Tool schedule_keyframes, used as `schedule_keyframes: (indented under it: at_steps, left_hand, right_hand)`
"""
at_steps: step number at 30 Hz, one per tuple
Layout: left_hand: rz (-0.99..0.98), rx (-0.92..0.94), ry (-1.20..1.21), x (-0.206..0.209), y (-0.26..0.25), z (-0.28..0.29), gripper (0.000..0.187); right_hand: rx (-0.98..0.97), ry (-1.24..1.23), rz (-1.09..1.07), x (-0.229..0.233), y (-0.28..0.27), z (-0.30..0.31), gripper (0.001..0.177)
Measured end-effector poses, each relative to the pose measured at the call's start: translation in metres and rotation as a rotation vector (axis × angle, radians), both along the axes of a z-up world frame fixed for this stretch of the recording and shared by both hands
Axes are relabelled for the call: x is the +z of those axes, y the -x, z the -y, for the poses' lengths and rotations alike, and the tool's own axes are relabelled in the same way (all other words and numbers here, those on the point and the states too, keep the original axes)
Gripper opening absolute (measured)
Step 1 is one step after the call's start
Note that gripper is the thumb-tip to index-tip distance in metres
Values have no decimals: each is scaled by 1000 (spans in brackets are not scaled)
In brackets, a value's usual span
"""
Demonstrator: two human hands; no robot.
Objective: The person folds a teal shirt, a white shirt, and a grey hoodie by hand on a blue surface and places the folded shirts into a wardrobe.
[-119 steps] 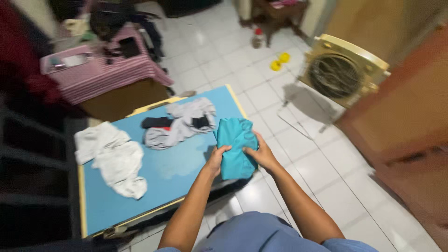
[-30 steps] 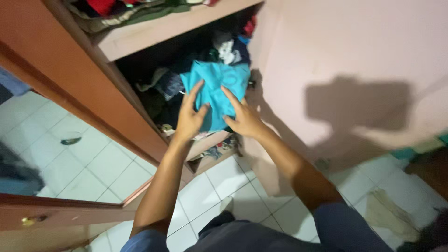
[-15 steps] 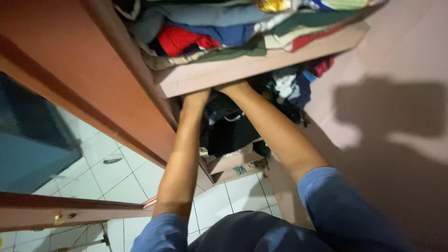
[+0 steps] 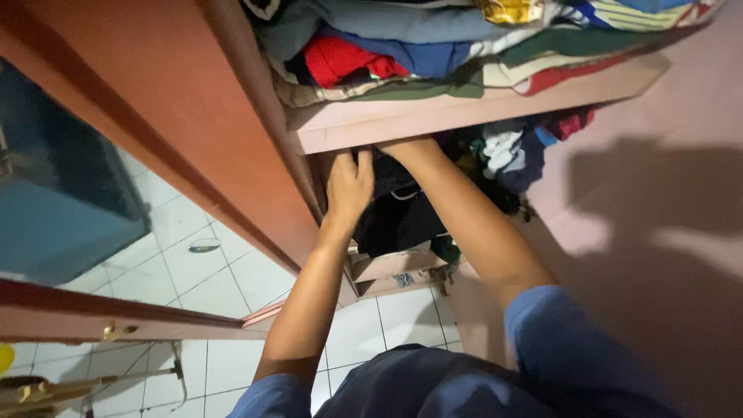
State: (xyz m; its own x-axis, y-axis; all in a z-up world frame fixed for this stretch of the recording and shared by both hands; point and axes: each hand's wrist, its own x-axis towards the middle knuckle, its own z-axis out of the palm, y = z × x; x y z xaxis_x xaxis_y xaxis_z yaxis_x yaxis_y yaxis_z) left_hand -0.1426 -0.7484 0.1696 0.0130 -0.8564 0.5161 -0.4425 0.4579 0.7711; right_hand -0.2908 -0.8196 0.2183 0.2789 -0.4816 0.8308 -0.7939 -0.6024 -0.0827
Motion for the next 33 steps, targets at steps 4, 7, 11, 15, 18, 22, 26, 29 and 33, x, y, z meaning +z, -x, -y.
schedule_keyframes:
  at_steps: [4,7,11,15,18,22,26,29,33]
  left_hand:
    - [37,5,-20,4,8,-11,36]
    - [45,-7,237,12,17,-36,41]
    - [54,-261,468,5,48,-77,42]
    - [39,-629,340,-18,99,-116,45]
    - [93,-861,303,-38,134,-161,50]
    - [130,-1182,-48,-65,168,-244,60]
    - [175,-1379,121,-90,176,-325,57]
    - [184,-1496,173,-107,172,-382,56]
    - [202,-1747,187,-111,169,-453,56]
  right_hand:
    - [-189,-180,-5,0,9,-75,35]
    - [-307,-97,-126,-4,19,-120,42]
    - [-350,-135,17,-25,44,-182,56]
    - [-571,-168,86,-53,80,-263,60]
    - [-759,-204,126,-74,101,-332,62]
    - [-934,-233,257,-103,102,-432,66]
    - [-1111,-285,399,-120,74,-525,66]
    - [-1239,-302,493,-130,49,-589,65]
    - [-1566,-375,559,-143,16,-662,70]
